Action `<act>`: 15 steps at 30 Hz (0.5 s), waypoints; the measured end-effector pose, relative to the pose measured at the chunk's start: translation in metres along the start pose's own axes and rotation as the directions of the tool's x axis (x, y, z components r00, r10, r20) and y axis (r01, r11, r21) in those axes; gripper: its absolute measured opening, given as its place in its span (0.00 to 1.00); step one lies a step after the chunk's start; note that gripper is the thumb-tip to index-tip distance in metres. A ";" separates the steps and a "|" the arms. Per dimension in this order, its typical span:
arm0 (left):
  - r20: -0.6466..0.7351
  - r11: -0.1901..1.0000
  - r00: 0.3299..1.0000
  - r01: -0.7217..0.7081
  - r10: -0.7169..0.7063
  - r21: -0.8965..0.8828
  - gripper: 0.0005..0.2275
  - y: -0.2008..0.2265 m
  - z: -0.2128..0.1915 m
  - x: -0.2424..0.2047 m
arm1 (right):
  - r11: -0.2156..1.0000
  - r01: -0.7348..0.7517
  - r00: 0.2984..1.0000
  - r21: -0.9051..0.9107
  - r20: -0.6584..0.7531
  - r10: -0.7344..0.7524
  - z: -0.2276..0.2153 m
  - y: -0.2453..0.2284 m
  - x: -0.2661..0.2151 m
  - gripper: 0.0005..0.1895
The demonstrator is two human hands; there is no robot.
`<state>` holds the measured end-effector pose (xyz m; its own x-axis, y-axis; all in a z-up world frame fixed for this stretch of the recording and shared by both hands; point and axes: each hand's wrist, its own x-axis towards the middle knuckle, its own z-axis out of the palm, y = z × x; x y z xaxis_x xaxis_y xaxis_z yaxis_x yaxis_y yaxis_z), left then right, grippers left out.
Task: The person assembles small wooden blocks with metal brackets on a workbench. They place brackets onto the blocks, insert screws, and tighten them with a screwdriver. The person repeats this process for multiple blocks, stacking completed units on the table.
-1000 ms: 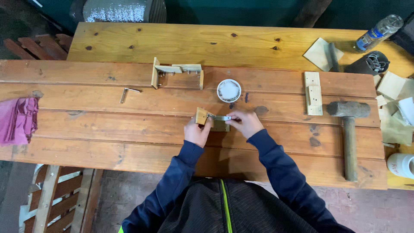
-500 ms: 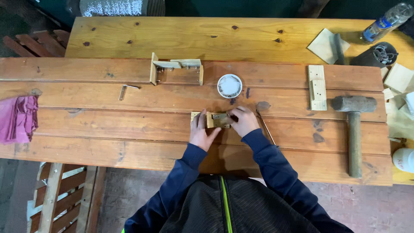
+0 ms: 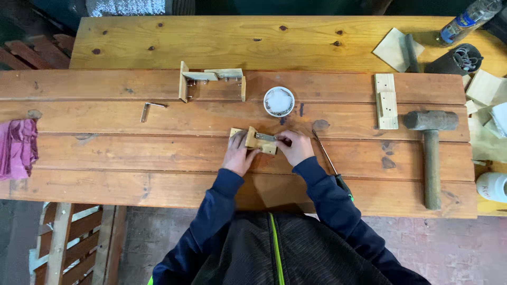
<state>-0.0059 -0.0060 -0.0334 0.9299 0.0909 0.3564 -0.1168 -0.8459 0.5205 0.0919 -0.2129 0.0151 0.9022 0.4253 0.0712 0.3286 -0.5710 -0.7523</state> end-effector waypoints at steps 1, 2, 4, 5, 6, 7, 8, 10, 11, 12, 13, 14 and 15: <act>0.000 1.000 1.000 0.001 -0.001 -0.003 0.28 0.003 -0.006 0.003 | 1.000 -0.001 1.000 -0.003 0.001 0.001 0.001 -0.001 -0.001 0.08; -0.035 1.000 0.999 -0.021 0.020 -0.022 0.26 0.007 -0.012 0.007 | 1.000 0.009 1.000 0.009 -0.009 -0.009 0.002 -0.003 -0.002 0.08; -0.069 0.998 0.997 -0.046 0.043 -0.041 0.24 0.012 -0.021 0.011 | 1.000 0.017 1.000 0.021 -0.021 -0.017 0.004 -0.003 -0.004 0.08; -0.088 0.997 0.995 -0.049 0.044 -0.056 0.23 0.013 -0.025 0.011 | 0.999 0.026 0.999 0.031 -0.029 -0.025 0.005 -0.003 -0.005 0.08; -0.108 0.996 0.993 -0.052 0.045 -0.070 0.23 0.014 -0.028 0.012 | 0.999 0.035 0.999 0.042 -0.038 -0.033 0.006 -0.003 -0.005 0.08; -0.106 0.996 0.993 -0.054 0.047 -0.071 0.23 0.017 -0.031 0.013 | 0.999 0.033 0.999 0.041 -0.040 -0.031 0.004 -0.006 -0.006 0.08; -0.112 0.997 0.993 -0.052 0.045 -0.054 0.22 0.020 -0.034 0.013 | 0.999 0.027 0.999 0.045 -0.037 -0.025 0.003 -0.008 -0.006 0.08; -0.118 0.998 0.992 -0.049 0.044 -0.037 0.21 0.018 -0.032 0.011 | 0.999 0.021 0.999 0.047 -0.036 -0.020 0.001 -0.010 -0.007 0.07; -0.132 0.999 0.990 -0.040 0.040 0.007 0.22 0.014 -0.028 0.008 | 0.998 0.019 0.999 0.062 -0.036 -0.016 0.002 -0.009 -0.006 0.08; -0.146 0.998 0.989 -0.030 0.037 0.050 0.22 0.010 -0.024 0.005 | 0.997 0.016 0.999 0.076 -0.037 -0.013 0.003 -0.008 -0.006 0.09; -0.147 0.998 0.988 -0.031 0.038 0.051 0.22 0.011 -0.027 0.006 | 0.997 0.017 0.999 0.077 -0.037 -0.015 0.006 -0.004 -0.004 0.09; -0.162 0.999 0.986 -0.047 0.050 0.027 0.22 0.013 -0.031 0.007 | 0.996 0.027 0.999 0.083 -0.033 -0.024 0.009 0.001 -0.003 0.09; -0.176 0.998 0.982 -0.062 0.061 0.002 0.22 0.015 -0.034 0.008 | 0.995 0.035 0.999 0.090 -0.028 -0.033 0.011 0.005 -0.001 0.09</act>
<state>-0.0118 -0.0001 0.0034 0.8449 0.1302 0.5189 -0.1735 -0.8508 0.4960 0.0894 -0.2085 0.0037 0.8984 0.4240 0.1145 0.3340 -0.4902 -0.8051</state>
